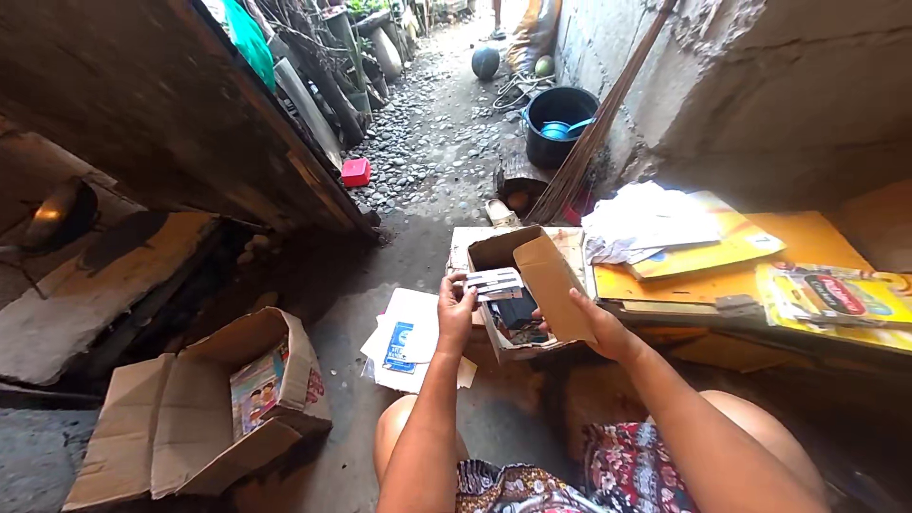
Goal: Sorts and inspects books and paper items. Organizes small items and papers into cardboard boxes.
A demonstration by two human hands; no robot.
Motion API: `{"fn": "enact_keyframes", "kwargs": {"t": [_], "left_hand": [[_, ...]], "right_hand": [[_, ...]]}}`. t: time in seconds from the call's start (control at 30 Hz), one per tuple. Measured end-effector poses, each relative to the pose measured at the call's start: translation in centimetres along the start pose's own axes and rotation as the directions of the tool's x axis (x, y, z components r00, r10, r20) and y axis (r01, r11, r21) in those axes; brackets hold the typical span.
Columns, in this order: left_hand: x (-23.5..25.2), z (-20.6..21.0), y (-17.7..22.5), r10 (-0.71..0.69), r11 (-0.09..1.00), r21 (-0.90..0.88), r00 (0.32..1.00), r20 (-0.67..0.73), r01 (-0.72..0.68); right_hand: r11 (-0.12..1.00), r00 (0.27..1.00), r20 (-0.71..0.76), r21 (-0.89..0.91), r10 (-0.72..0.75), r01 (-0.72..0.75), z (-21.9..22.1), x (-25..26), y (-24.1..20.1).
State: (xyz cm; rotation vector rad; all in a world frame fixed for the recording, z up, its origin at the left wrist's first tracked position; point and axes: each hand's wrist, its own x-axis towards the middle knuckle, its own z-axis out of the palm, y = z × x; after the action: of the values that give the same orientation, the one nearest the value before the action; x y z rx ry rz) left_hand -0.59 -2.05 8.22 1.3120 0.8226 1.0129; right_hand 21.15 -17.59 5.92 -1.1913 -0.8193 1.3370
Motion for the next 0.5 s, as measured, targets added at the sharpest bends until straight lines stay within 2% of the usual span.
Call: {"fn": "enact_keyframes", "kwargs": {"t": [0.13,0.23,0.37,0.5], "left_hand": [[0.7,-1.3,1.0,0.017,0.986,-0.163,0.997,-0.073,-0.029],[0.5,-1.7,1.8,-0.074,0.962,-0.264,0.997,-0.029,0.064],[0.0,-1.4,2.5,-0.163,0.921,-0.344,0.982,0.091,0.185],[0.3,-1.9,2.3,-0.152,0.921,-0.320,0.962,0.229,0.222]], "right_hand": [[0.967,0.995,0.051,-0.233,-0.091,0.101,-0.7,0.1,0.2],[0.942,0.993,0.068,-0.318,-0.093,0.110,-0.6,-0.1,0.1],[0.951,0.996,0.076,-0.303,-0.039,0.060,-0.5,0.0,0.5],[0.978,0.997,0.074,-0.207,0.002,0.013,0.0,0.0,0.4]]}}
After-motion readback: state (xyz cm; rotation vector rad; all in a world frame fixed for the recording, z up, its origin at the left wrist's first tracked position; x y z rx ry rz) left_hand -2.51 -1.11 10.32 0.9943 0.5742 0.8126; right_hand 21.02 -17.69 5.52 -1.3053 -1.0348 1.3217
